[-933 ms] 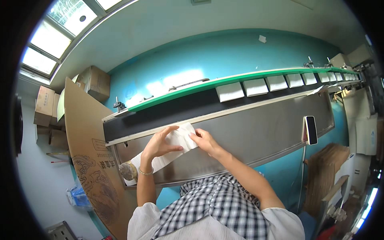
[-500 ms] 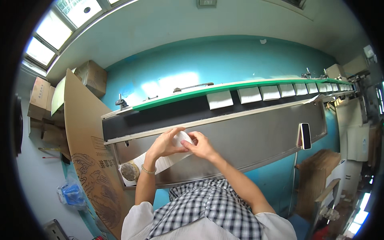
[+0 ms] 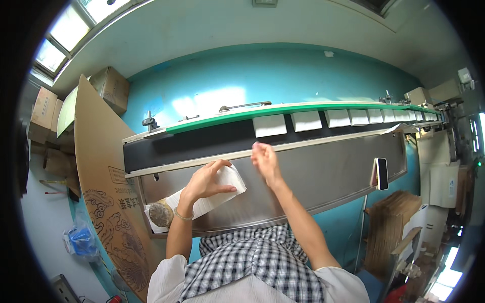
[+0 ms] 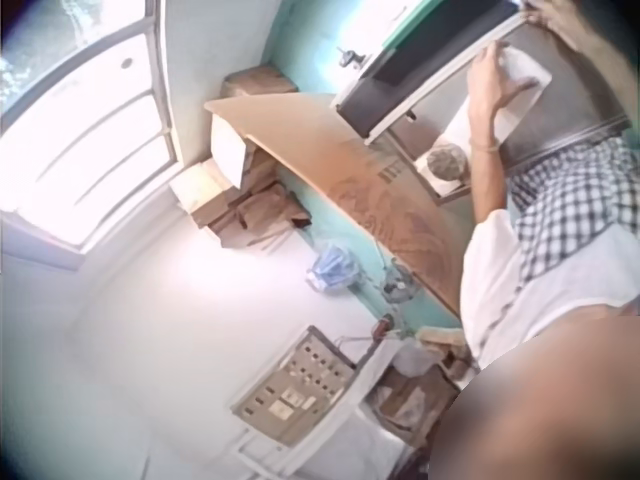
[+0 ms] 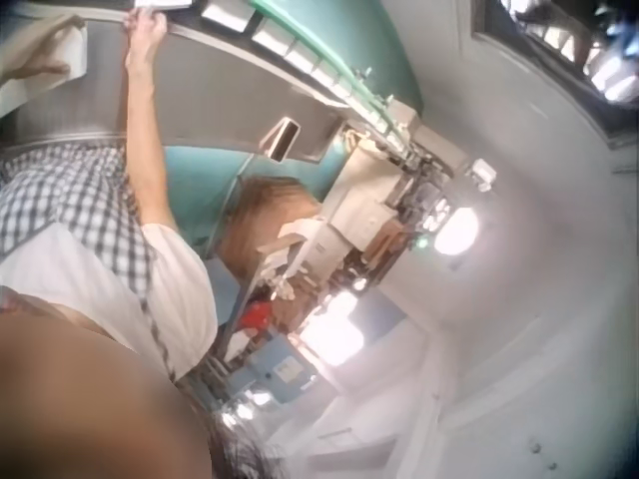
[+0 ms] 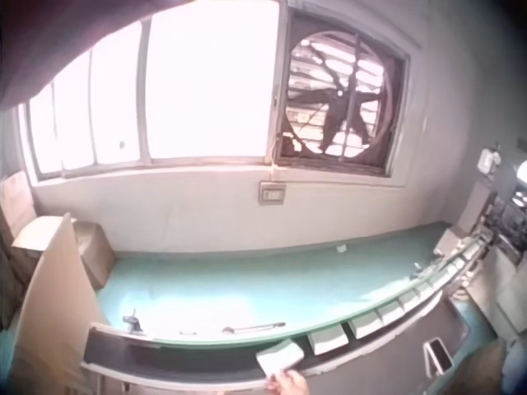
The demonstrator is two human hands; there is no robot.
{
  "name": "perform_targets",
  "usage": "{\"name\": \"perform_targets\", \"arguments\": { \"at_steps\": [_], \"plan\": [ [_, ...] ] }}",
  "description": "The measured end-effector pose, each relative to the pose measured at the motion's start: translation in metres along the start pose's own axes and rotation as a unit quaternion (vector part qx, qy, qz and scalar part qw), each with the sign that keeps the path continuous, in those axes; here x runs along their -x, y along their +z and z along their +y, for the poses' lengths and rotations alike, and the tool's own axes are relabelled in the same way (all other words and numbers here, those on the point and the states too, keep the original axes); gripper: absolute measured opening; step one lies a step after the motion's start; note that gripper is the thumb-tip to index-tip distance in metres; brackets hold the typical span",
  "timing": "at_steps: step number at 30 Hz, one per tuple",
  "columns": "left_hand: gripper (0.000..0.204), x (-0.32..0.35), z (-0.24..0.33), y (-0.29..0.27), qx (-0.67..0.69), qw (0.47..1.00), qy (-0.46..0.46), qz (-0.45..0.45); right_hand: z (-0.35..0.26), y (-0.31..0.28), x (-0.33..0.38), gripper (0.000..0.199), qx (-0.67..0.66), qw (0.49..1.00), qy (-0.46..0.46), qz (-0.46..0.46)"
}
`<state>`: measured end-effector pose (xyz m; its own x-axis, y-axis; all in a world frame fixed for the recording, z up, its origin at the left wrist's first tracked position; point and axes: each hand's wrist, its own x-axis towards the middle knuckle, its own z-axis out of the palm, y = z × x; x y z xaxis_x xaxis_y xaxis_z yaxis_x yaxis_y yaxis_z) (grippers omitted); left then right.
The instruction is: Transferring stacks of tissue or paper products from a production machine onto a conveyor rack for packaging.
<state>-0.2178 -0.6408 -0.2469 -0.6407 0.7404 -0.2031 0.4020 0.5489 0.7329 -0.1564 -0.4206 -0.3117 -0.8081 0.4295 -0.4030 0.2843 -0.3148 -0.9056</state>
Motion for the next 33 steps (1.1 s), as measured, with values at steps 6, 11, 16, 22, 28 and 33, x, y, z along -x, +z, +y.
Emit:
{"name": "perform_targets", "arguments": {
  "at_steps": [6, 11, 16, 22, 28, 33],
  "plan": [
    [0.076, 0.015, 0.001, -0.011, 0.009, 1.000, 0.002, 0.013, 0.023, 0.032, 0.063, 0.033, 0.098, 0.983, -0.047, -0.145],
    [0.074, 0.023, -0.019, -0.011, -0.010, 1.000, 0.010, 0.022, 0.011, 0.021, 0.052, 0.029, 0.208, 0.967, 0.028, -0.147],
    [0.068, 0.028, -0.024, -0.011, 0.003, 1.000, -0.008, 0.011, 0.033, 0.013, -0.010, 0.032, -0.040, 0.999, 0.009, 0.005],
    [0.076, 0.035, -0.042, -0.017, 0.009, 1.000, -0.012, 0.005, 0.044, 0.068, 0.060, 0.040, 0.232, 0.956, -0.073, -0.161],
    [0.079, 0.051, -0.055, -0.023, 0.005, 1.000, -0.015, 0.022, 0.051, 0.058, 0.051, 0.036, 0.080, 0.983, 0.072, -0.146],
    [0.075, 0.049, -0.056, -0.027, 0.015, 0.999, -0.035, 0.012, 0.042, 0.053, 0.003, 0.016, -0.065, 0.992, 0.063, -0.083]
  ]
}}
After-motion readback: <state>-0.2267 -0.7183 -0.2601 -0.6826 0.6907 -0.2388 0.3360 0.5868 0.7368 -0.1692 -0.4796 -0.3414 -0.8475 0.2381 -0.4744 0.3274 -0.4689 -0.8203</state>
